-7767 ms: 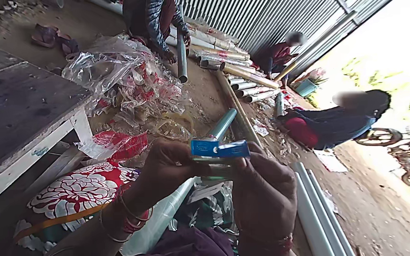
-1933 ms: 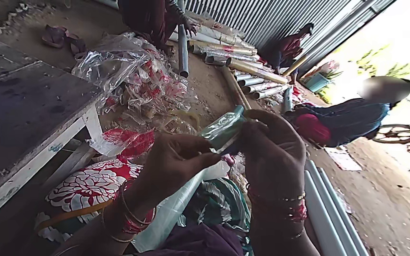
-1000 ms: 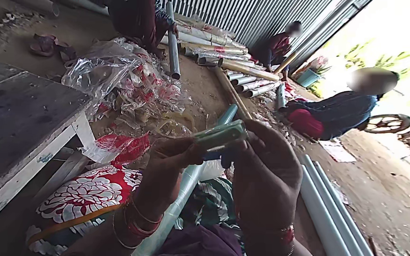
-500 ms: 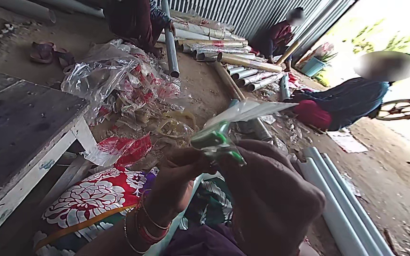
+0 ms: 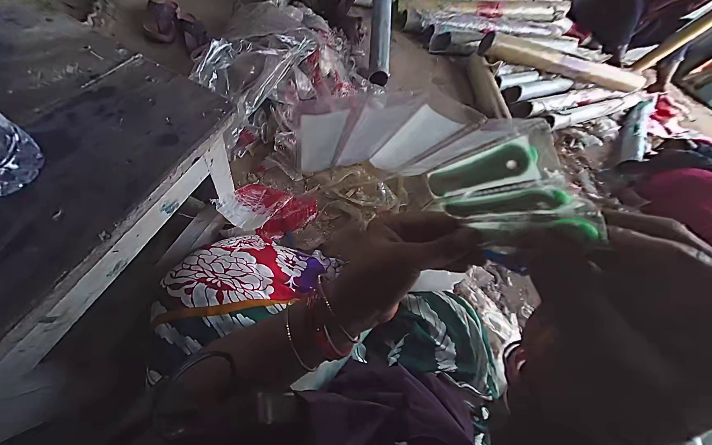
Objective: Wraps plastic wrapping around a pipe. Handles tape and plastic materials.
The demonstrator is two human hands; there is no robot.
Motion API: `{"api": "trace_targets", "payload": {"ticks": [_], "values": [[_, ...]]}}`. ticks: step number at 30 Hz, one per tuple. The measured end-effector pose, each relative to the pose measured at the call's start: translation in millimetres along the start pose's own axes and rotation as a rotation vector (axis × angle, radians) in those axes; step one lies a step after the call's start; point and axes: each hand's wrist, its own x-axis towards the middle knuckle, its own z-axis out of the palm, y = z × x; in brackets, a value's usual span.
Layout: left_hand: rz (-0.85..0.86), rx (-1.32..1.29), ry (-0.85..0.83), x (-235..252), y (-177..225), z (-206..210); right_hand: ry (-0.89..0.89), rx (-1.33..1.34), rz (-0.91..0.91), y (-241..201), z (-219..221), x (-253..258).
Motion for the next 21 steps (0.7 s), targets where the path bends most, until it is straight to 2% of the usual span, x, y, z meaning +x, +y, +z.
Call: {"api": "trace_targets", "payload": {"ticks": [3,7,9,11,13,15,18,20,21], "values": [[-0.057,0.321,-0.071,12.5,10.0,-29.4,-0.005,0.021,0.006,28.8,2.8,6.1],[-0.033,0.728,0.216,46.2,37.8,-86.9,-0.026,0.021,-0.016,68.3,15.6,9.2],[-0.068,0.728,0.283,57.6,53.5,-115.8,-0.040,0.037,-0.019,87.7,27.9,5.2],[-0.196,0.773,0.352,68.4,62.6,-130.6,-0.023,0.048,-0.013,107.8,40.7,-1.5],[-0.379,1.039,0.342,83.0,54.9,-146.2,-0.004,0.062,-0.005,128.1,50.3,-12.4],[-0.646,1.383,0.166,101.9,35.9,-161.3,0.005,0.059,-0.002,147.3,54.9,-21.0],[-0.990,1.752,-0.288,124.9,-4.6,-182.1,0.023,0.062,0.052,168.2,51.6,-29.3],[-1.132,1.925,-0.540,132.9,-26.2,-198.8,0.046,0.063,0.099,178.3,45.4,-30.7],[-1.162,1.969,-0.591,132.7,-34.8,-209.6,0.068,0.072,0.116,182.7,42.3,-30.7]]}}
